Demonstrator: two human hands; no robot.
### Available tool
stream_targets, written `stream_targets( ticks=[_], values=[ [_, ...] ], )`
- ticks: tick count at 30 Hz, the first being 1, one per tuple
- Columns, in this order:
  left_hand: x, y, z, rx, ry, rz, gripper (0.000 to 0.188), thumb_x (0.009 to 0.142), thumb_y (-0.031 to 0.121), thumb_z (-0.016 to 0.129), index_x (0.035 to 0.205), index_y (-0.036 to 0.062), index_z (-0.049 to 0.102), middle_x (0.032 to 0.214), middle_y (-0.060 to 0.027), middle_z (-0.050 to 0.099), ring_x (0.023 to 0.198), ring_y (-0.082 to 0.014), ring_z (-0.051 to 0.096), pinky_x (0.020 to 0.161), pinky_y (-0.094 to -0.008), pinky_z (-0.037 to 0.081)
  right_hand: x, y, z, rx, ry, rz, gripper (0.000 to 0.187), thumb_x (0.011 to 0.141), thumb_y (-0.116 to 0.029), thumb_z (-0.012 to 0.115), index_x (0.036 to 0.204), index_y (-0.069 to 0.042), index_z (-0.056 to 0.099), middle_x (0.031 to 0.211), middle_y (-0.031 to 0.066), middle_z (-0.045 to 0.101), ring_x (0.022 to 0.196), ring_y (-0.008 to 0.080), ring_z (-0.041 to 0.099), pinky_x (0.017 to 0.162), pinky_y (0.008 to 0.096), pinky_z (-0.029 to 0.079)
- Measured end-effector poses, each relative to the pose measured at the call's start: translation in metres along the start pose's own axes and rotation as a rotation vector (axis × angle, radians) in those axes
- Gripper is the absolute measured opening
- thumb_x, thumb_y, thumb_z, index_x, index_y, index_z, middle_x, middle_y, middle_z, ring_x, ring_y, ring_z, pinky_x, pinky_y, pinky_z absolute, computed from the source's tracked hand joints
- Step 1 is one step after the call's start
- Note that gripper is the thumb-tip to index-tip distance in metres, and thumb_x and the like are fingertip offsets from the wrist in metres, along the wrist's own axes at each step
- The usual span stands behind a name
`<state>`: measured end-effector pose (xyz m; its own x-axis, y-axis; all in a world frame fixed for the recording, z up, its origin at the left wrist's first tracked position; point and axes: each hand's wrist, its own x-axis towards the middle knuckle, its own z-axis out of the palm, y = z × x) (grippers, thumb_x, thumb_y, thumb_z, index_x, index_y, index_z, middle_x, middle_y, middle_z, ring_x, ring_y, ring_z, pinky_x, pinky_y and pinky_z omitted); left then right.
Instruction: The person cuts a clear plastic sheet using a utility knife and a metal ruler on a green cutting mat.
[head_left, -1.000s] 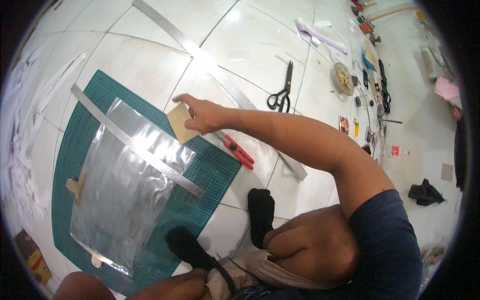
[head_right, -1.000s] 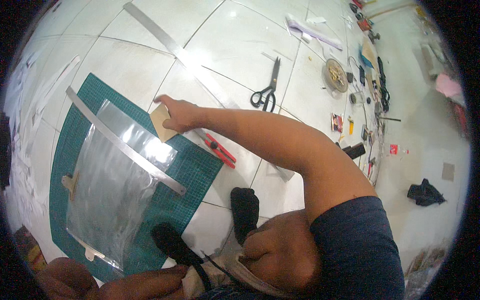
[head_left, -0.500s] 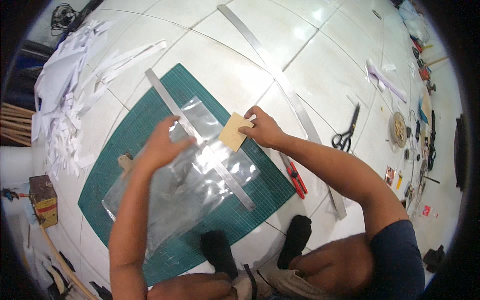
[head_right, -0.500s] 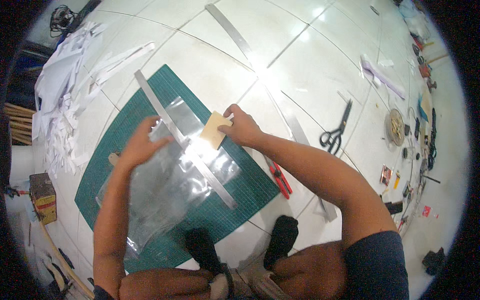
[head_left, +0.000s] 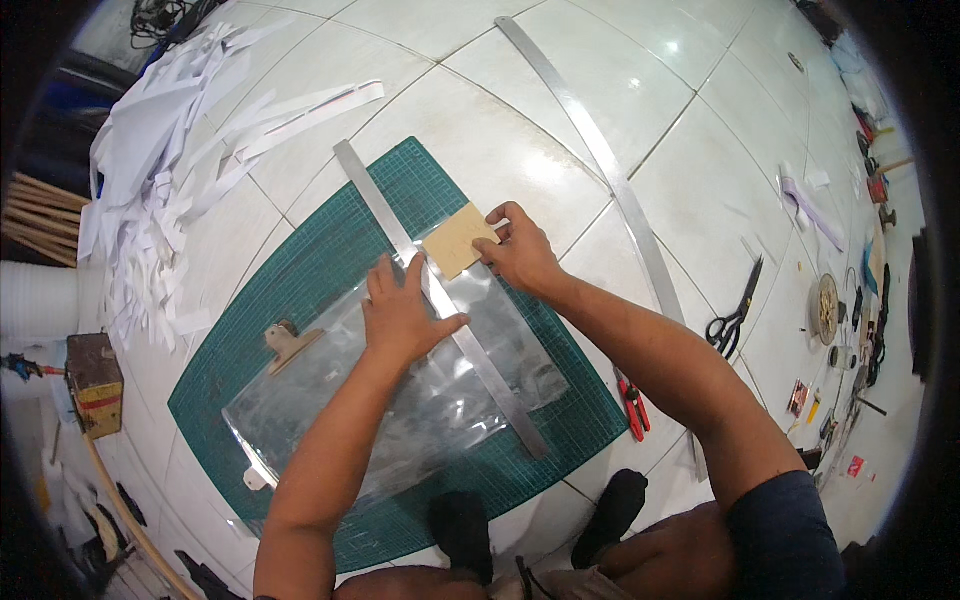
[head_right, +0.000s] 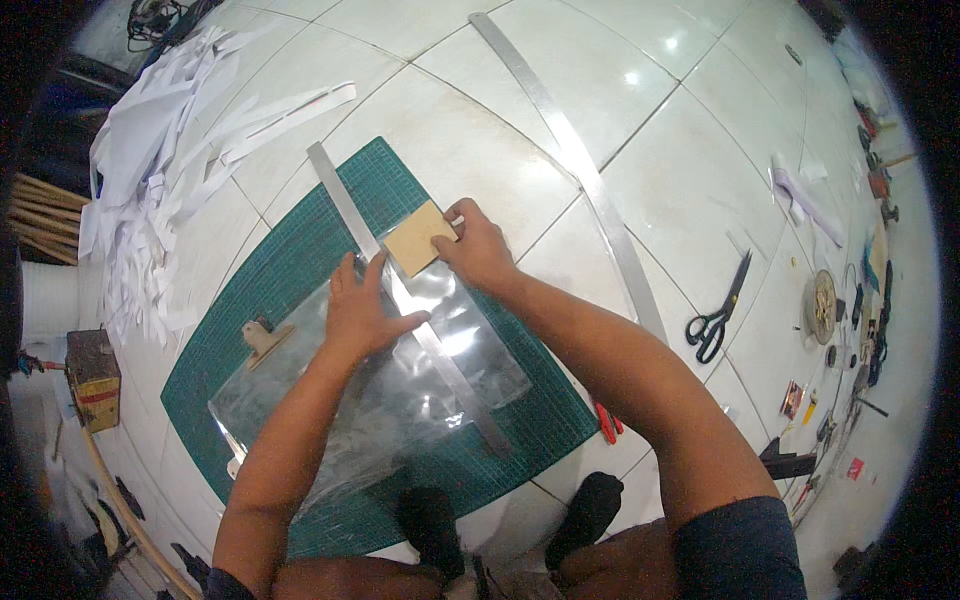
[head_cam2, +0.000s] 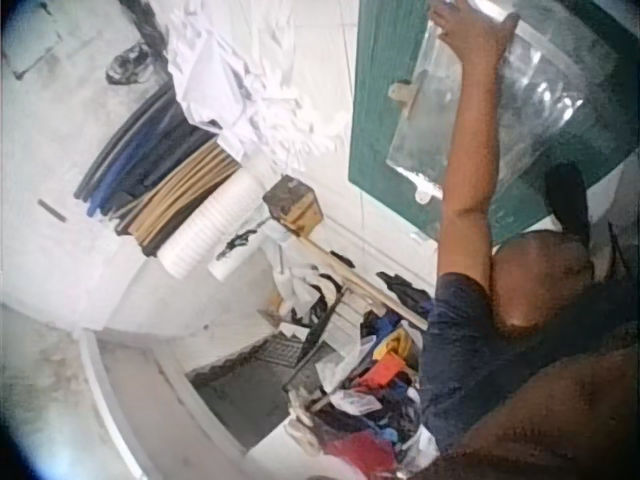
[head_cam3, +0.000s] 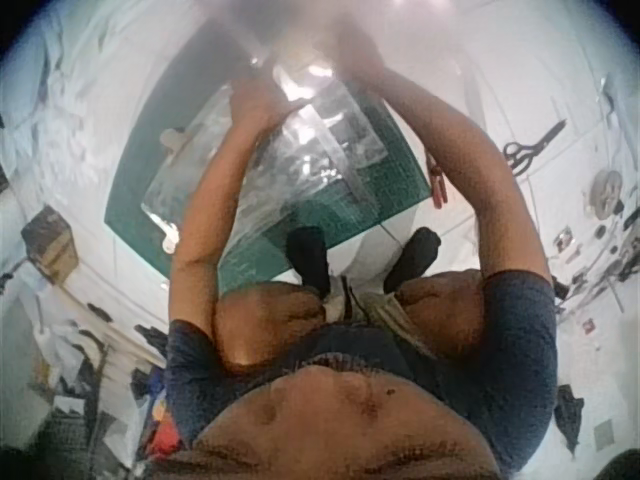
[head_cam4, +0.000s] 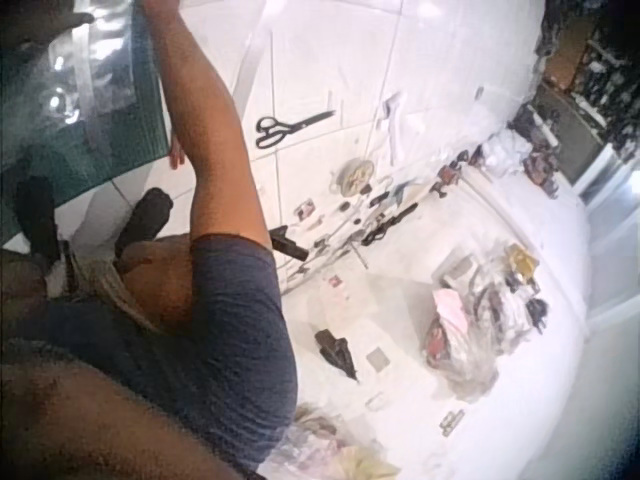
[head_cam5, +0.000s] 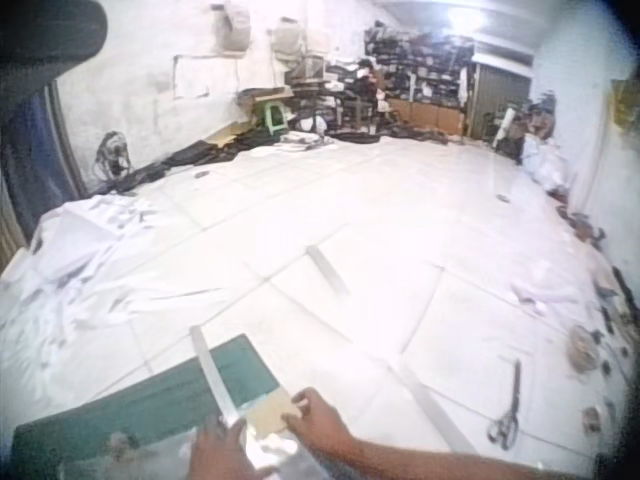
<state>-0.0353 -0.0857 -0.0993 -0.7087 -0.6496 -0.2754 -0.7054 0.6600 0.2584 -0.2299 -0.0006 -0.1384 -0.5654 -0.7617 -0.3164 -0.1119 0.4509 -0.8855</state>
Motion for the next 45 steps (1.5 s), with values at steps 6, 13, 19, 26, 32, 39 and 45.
stream_targets(
  ticks=[6,13,19,26,32,39,45],
  values=[
    [-0.003,-0.011,-0.001,0.005,-0.023,0.011,0.117,0.062,0.061,0.085,0.149,-0.0003,0.038,0.155,-0.0331,0.026,0.142,-0.0514,0.028,0.117,-0.0541,0.029,-0.002,-0.015,0.011,-0.048,-0.029,0.042,0.039,0.085,-0.022,0.072,0.114,-0.004,0.053,0.090,0.0160,0.071,0.082,0.0285,0.070,0.074,0.0399,0.054],
    [-0.006,-0.016,0.004,-0.030,-0.011,0.022,0.118,0.063,0.063,0.085,0.147,-0.0042,0.038,0.157,-0.0323,0.024,0.145,-0.0492,0.026,0.117,-0.0535,0.028,-0.006,-0.018,0.018,-0.123,0.041,-0.057,0.039,0.085,-0.023,0.073,0.111,-0.001,0.055,0.090,0.0181,0.070,0.082,0.0318,0.069,0.076,0.0423,0.053],
    [-0.008,-0.004,0.002,-0.004,-0.003,-0.015,0.116,0.065,0.064,0.082,0.146,-0.0060,0.038,0.157,-0.0324,0.023,0.145,-0.0492,0.025,0.118,-0.0533,0.027,-0.004,-0.001,0.024,-0.217,0.060,-0.138,0.040,0.084,-0.025,0.077,0.109,0.000,0.057,0.088,0.0156,0.068,0.081,0.0278,0.067,0.074,0.0384,0.052],
    [-0.010,-0.013,0.004,-0.052,-0.010,-0.001,0.112,0.065,0.056,0.085,0.142,-0.0096,0.039,0.155,-0.0348,0.023,0.145,-0.0486,0.024,0.119,-0.0508,0.027,-0.006,-0.012,0.025,-0.261,0.036,-0.087,0.037,0.087,-0.030,0.073,0.109,-0.003,0.059,0.089,0.0160,0.069,0.086,0.0345,0.068,0.077,0.0434,0.052],
    [-0.013,-0.020,0.005,-0.072,0.031,0.070,0.114,0.063,0.054,0.089,0.141,-0.0112,0.039,0.153,-0.0363,0.026,0.144,-0.0493,0.027,0.118,-0.0504,0.028,-0.006,-0.014,0.023,-0.279,0.043,-0.011,0.036,0.089,-0.034,0.070,0.109,-0.005,0.061,0.092,0.0151,0.070,0.090,0.0337,0.069,0.080,0.0434,0.053],
    [-0.015,-0.025,0.001,-0.120,-0.013,0.056,0.120,0.059,0.054,0.091,0.144,-0.0097,0.036,0.155,-0.0369,0.022,0.146,-0.0494,0.024,0.119,-0.0493,0.028,-0.005,-0.022,0.024,-0.282,0.025,0.049,0.035,0.090,-0.034,0.069,0.110,-0.005,0.061,0.094,0.0147,0.071,0.092,0.0331,0.070,0.082,0.0428,0.053],
    [-0.015,-0.029,-0.010,-0.099,-0.108,0.077,0.125,0.055,0.050,0.094,0.149,-0.0048,0.032,0.159,-0.0313,0.018,0.148,-0.0450,0.022,0.120,-0.0477,0.028,-0.004,-0.021,0.024,-0.303,0.021,0.039,0.036,0.091,-0.036,0.067,0.110,-0.006,0.063,0.095,0.0142,0.072,0.093,0.0326,0.070,0.083,0.0427,0.053]
  ],
)
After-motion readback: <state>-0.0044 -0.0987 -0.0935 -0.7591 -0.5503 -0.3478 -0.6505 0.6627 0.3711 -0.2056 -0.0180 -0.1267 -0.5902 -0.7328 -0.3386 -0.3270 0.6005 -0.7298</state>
